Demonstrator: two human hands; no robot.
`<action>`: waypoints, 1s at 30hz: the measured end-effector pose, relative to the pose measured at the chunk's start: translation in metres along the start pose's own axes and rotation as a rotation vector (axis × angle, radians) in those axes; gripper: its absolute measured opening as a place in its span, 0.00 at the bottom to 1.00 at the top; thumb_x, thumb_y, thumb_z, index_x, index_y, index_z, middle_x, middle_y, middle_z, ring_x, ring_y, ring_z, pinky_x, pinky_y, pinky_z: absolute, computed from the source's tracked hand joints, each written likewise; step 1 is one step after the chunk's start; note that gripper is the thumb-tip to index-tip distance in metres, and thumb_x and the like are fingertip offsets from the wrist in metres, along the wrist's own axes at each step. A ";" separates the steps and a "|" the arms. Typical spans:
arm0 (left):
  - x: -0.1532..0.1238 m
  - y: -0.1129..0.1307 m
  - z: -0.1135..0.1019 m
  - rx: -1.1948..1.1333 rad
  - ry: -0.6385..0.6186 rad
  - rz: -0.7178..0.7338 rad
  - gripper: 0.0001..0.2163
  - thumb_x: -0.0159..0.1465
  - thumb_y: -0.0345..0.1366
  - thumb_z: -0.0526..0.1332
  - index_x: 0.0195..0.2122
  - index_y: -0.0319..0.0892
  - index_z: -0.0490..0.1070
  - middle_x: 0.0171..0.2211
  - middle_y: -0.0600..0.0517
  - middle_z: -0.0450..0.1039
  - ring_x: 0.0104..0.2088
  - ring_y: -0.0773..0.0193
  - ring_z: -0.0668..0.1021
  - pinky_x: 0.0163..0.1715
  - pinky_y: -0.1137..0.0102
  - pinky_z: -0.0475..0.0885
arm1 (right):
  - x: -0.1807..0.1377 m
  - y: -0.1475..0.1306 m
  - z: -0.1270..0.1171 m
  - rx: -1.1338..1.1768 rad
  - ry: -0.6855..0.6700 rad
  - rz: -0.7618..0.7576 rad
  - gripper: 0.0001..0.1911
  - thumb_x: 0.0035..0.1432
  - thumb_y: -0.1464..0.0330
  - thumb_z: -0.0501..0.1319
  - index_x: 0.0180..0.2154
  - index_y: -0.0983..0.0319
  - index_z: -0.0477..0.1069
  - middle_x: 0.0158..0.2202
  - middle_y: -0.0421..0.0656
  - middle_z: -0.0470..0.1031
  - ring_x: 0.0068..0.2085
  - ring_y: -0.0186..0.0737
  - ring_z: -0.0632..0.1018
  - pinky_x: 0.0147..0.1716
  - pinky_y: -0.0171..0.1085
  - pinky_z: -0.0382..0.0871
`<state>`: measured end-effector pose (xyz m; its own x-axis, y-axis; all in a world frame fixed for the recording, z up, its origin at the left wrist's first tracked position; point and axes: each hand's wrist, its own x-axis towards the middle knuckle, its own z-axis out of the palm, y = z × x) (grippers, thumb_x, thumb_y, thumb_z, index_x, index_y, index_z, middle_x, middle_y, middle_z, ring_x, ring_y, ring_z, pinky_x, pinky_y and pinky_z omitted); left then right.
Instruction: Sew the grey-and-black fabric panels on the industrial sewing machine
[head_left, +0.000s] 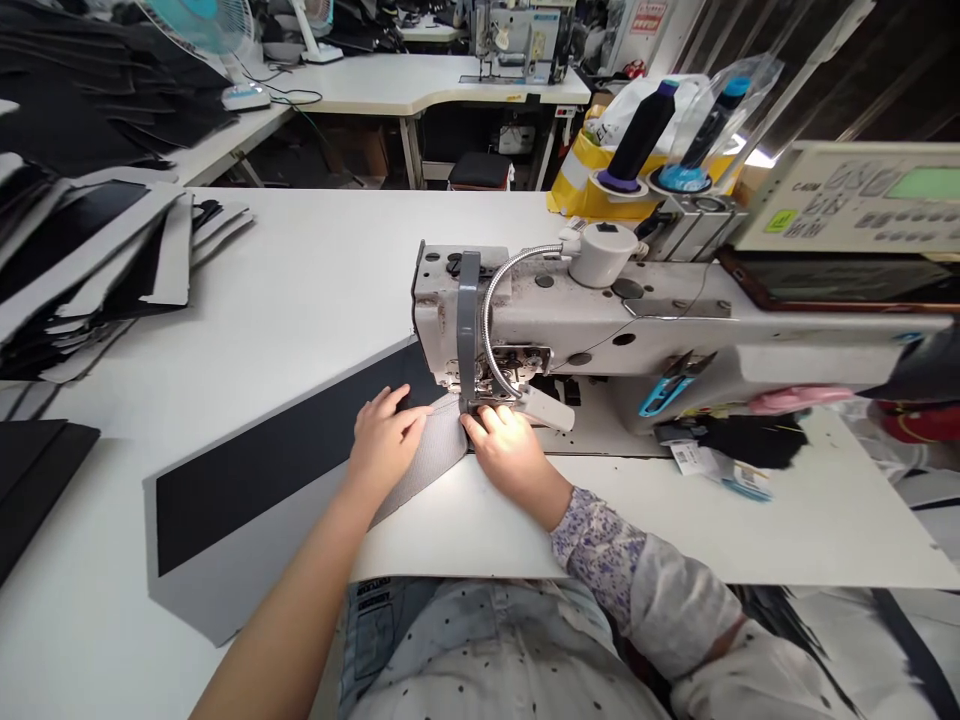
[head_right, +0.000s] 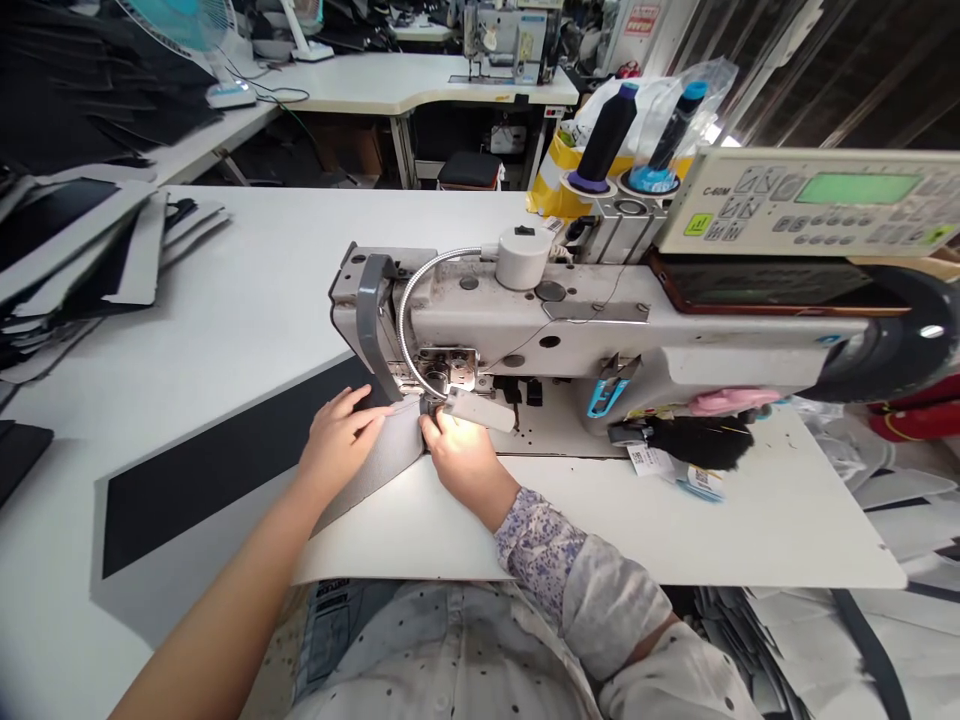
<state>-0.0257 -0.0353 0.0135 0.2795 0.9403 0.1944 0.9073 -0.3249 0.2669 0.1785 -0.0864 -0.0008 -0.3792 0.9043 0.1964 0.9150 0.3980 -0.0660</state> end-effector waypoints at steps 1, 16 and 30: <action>0.000 -0.003 -0.003 -0.022 0.041 -0.047 0.15 0.66 0.37 0.51 0.43 0.51 0.78 0.55 0.50 0.71 0.58 0.51 0.69 0.57 0.54 0.64 | 0.000 0.000 0.001 0.005 0.004 0.002 0.19 0.63 0.74 0.51 0.55 0.64 0.66 0.46 0.52 0.70 0.40 0.43 0.70 0.39 0.41 0.63; -0.015 0.043 0.012 0.104 -0.078 0.355 0.19 0.69 0.33 0.46 0.60 0.43 0.64 0.61 0.48 0.64 0.60 0.58 0.67 0.58 0.59 0.60 | -0.001 0.003 0.009 0.049 0.119 0.001 0.17 0.64 0.74 0.50 0.52 0.64 0.68 0.43 0.52 0.71 0.40 0.43 0.70 0.41 0.42 0.65; -0.017 0.045 0.012 0.067 -0.127 0.271 0.20 0.68 0.40 0.50 0.60 0.47 0.63 0.63 0.48 0.61 0.61 0.54 0.65 0.61 0.52 0.56 | -0.071 0.021 -0.054 0.143 0.427 -0.079 0.20 0.61 0.77 0.53 0.54 0.59 0.68 0.44 0.47 0.75 0.44 0.42 0.73 0.44 0.42 0.69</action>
<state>0.0144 -0.0642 0.0106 0.5472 0.8270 0.1289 0.8120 -0.5619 0.1581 0.2319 -0.1503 0.0365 -0.3284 0.7375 0.5901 0.8461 0.5075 -0.1633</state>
